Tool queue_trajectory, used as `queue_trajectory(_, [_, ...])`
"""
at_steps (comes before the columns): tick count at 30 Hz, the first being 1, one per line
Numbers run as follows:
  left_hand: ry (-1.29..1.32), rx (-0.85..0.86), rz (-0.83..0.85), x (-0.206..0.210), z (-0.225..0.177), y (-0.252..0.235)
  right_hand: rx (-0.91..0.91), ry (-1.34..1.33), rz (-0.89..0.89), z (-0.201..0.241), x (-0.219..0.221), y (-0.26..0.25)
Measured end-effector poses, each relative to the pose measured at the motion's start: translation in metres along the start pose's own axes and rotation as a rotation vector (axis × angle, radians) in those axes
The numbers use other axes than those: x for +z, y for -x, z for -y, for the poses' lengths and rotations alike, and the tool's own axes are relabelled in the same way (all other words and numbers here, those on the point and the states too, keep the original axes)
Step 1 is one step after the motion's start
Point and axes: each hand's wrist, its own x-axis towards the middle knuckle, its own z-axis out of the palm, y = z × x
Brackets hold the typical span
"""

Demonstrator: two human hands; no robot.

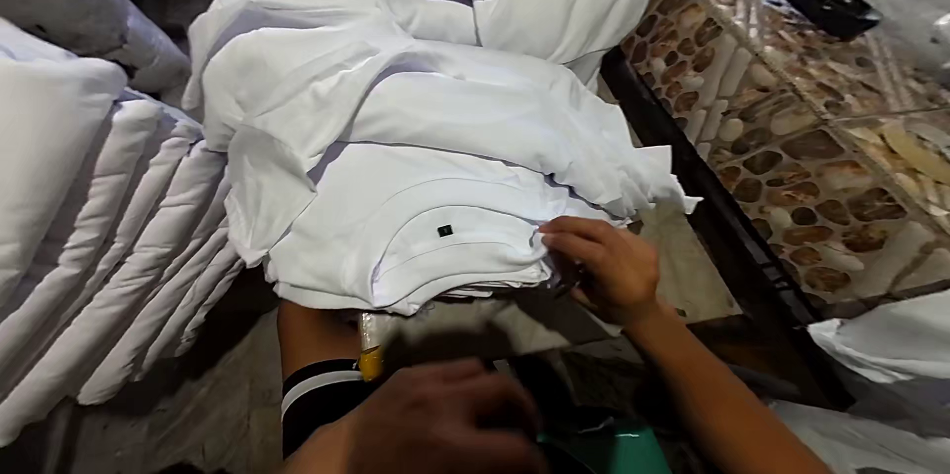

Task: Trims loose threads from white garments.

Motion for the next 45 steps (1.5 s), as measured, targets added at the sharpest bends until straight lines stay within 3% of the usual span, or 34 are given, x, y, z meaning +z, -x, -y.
queue_trajectory(2, [-0.19,-0.119,-0.015,0.011,0.009,-0.012,0.04,-0.116,0.072,-0.008,-0.011,-0.018])
queue_trajectory(4, [-0.283,-0.27,-0.17,0.006,0.021,-0.015,0.133,-0.172,0.138,-0.015,-0.035,-0.042])
queue_trajectory(8, [-0.467,-0.519,-0.934,-0.076,0.072,-0.009,0.442,-0.169,-0.037,-0.053,-0.045,-0.095])
queue_trajectory(10, [-0.599,-0.485,-1.131,-0.125,0.105,-0.004,0.592,-0.062,-0.054,-0.081,-0.019,-0.115])
queue_trajectory(13, [-0.657,-0.555,-0.947,-0.166,0.175,0.008,0.885,-0.034,0.24,-0.119,0.048,-0.108])
queue_trajectory(14, [-0.613,-0.617,-0.862,-0.169,0.193,0.011,0.963,-0.079,0.256,-0.13,0.068,-0.097])
queue_trajectory(15, [-0.617,-0.688,-0.82,-0.169,0.197,0.01,1.006,-0.109,0.218,-0.136,0.077,-0.09])
queue_trajectory(17, [-0.716,-0.726,-0.826,-0.153,0.157,-0.009,0.997,-0.105,0.096,-0.13,0.072,-0.087])
queue_trajectory(19, [-0.804,-0.483,-0.736,-0.103,0.099,-0.035,0.964,-0.12,-0.04,-0.11,0.054,-0.077])
queue_trajectory(21, [-0.779,-0.167,-0.489,-0.034,0.073,-0.061,0.943,-0.209,-0.12,-0.082,0.028,-0.064])
queue_trajectory(23, [-0.765,-0.051,-0.126,0.023,0.068,-0.086,0.936,-0.332,-0.151,-0.045,0.003,-0.043])
queue_trajectory(25, [-0.662,-0.01,-0.02,0.045,0.067,-0.107,0.92,-0.45,-0.273,-0.014,-0.012,-0.027])
queue_trajectory(28, [-0.033,-0.138,-0.066,0.014,0.058,-0.125,0.967,-0.615,-0.381,0.029,-0.022,-0.008])
queue_trajectory(31, [0.516,-0.14,-0.146,-0.003,0.073,-0.123,1.049,-0.725,-0.32,0.072,-0.01,0.003])
queue_trajectory(35, [0.819,-0.123,-0.257,0.004,0.08,-0.111,1.099,-0.679,-0.194,0.093,0.008,-0.001])
queue_trajectory(39, [0.777,-0.11,-0.285,0.009,0.081,-0.105,1.11,-0.695,-0.166,0.09,0.008,-0.008])
queue_trajectory(43, [0.717,-0.167,-0.289,0.01,0.076,-0.105,1.01,-0.651,-0.175,0.09,0.006,0.002])
queue_trajectory(45, [0.403,-0.228,-0.335,0.013,0.07,-0.108,1.008,-0.632,-0.171,0.088,0.004,0.005])
